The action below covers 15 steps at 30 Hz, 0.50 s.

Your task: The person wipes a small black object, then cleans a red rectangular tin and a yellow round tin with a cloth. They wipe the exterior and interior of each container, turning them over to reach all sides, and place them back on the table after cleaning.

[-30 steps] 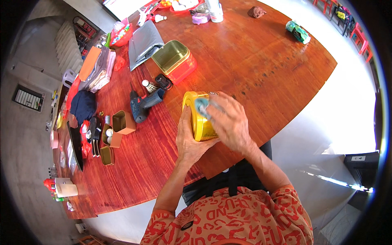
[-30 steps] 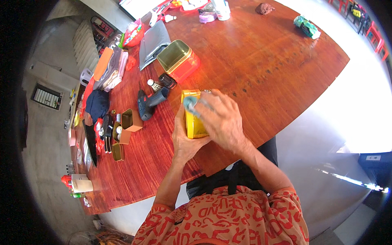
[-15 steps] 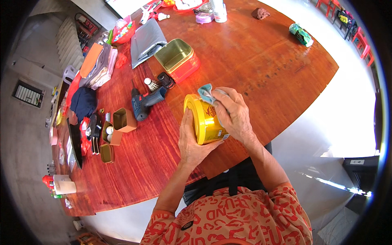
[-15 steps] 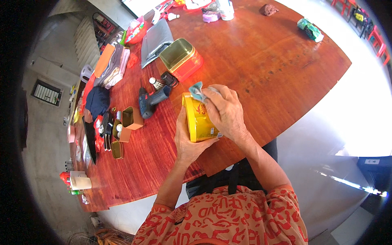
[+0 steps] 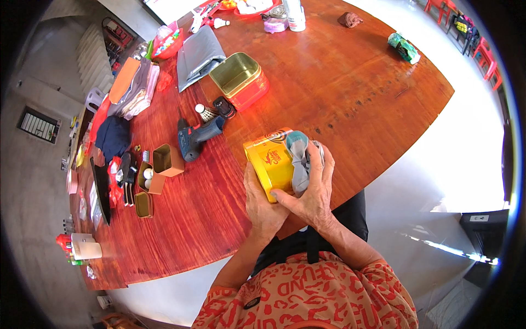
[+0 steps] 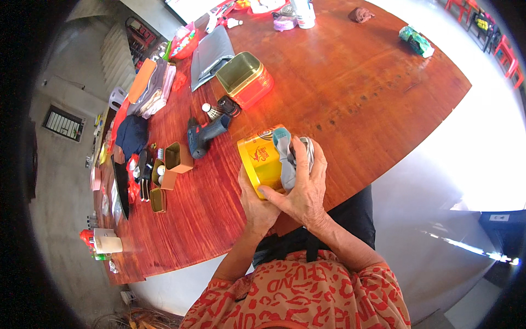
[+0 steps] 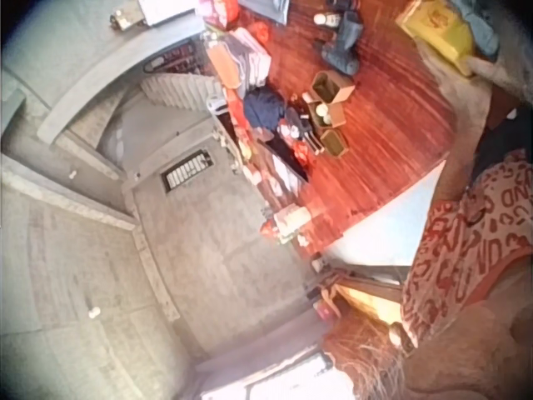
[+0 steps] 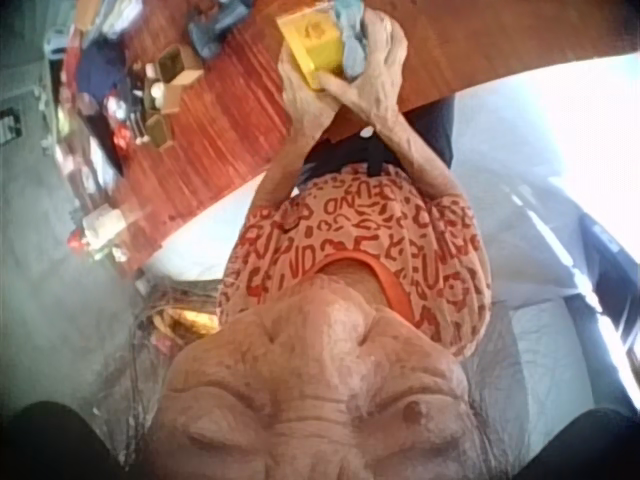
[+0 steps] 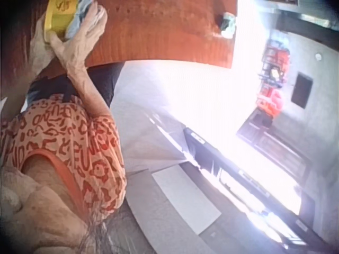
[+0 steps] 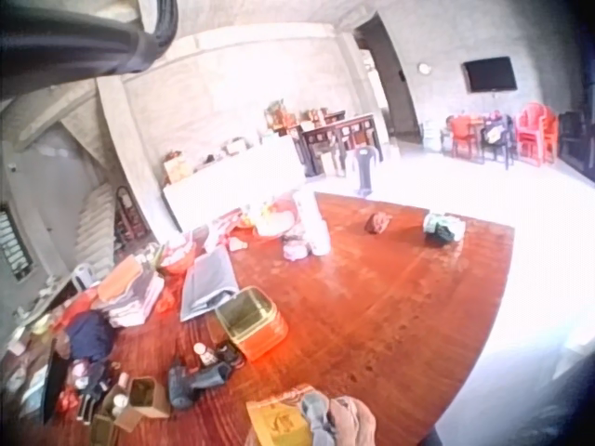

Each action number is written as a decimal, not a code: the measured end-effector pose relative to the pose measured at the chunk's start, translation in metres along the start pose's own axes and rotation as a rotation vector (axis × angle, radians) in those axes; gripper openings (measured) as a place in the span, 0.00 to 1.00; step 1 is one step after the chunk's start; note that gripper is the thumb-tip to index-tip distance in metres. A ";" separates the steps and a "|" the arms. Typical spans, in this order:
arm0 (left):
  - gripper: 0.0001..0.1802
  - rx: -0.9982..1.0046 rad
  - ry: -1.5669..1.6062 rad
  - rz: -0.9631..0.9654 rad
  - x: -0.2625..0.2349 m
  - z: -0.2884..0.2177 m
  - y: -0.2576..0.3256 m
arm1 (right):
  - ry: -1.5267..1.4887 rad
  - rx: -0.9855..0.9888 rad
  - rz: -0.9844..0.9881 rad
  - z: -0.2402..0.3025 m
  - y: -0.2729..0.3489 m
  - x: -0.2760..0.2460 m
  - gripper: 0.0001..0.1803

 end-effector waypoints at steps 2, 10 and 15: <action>0.54 0.053 -0.163 0.008 0.005 -0.003 0.003 | 0.123 -0.056 0.031 0.006 -0.003 -0.003 0.59; 0.61 0.078 -0.156 0.129 -0.004 -0.019 0.015 | 0.088 -0.106 0.188 -0.007 -0.016 -0.012 0.59; 0.63 0.212 -0.205 0.104 -0.053 -0.015 -0.001 | 0.062 -0.250 0.307 -0.018 -0.027 -0.020 0.55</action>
Point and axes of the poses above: each hand's wrist, its own y-axis away from the middle knuckle, its own x-axis out of the palm, z = x × y, the point moved 3 cm from there along -y, towards the middle knuckle, and after that the axes turned 1 degree about x, right-handed, at the moved point
